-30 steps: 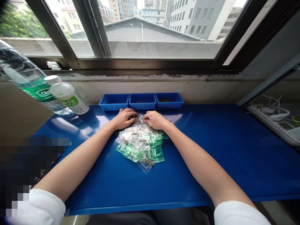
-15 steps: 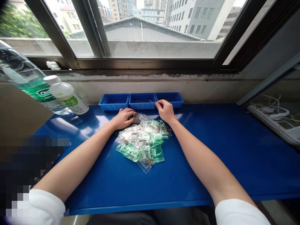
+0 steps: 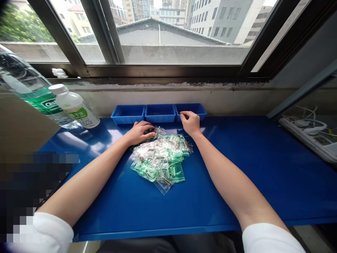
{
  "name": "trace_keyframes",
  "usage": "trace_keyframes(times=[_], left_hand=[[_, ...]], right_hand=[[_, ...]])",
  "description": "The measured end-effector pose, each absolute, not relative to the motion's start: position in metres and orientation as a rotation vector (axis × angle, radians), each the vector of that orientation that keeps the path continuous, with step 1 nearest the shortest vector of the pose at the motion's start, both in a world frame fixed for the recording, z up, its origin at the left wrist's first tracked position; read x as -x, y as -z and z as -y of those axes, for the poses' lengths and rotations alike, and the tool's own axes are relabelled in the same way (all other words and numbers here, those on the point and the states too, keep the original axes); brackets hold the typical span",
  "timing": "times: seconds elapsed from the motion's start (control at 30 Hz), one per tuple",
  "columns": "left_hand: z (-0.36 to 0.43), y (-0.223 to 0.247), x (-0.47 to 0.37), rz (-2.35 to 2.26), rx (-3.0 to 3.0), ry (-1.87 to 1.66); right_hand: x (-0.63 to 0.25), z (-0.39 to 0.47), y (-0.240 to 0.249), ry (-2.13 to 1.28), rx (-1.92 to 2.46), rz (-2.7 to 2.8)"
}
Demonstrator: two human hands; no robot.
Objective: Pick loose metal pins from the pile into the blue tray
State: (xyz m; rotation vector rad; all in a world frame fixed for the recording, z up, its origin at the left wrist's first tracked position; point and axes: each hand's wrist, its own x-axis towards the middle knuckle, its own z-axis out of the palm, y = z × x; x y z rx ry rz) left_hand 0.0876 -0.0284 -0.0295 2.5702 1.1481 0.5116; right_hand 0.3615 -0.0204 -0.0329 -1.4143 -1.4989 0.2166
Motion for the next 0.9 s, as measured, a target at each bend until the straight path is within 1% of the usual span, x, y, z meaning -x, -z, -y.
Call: trace_keyframes(times=[0.1,0.2,0.3,0.43,0.6,0.9], left_hand=[[0.029,0.029,-0.088,-1.151,-2.578,-0.513],[0.03,0.03,-0.088,-1.153,-2.595,-0.514],[0.03,0.03,-0.088,-1.154,-2.607,-0.521],[0.03,0.03,-0.088,-1.153,-2.608,-0.522],[0.031,0.028,-0.089,-1.152,-2.618,-0.521],[0.031,0.027,-0.088,-1.127,-2.63,-0.508]], right_hand=[[-0.346,0.033,0.025,-0.33,1.282,1.718],[-0.329,0.047,0.014,-0.548,1.088,1.992],[-0.318,0.055,0.008,-0.633,1.063,2.026],[-0.321,0.053,0.013,-0.63,1.169,1.875],[-0.335,0.042,0.022,-0.575,1.198,1.792],[-0.346,0.038,0.029,-0.533,1.29,1.908]])
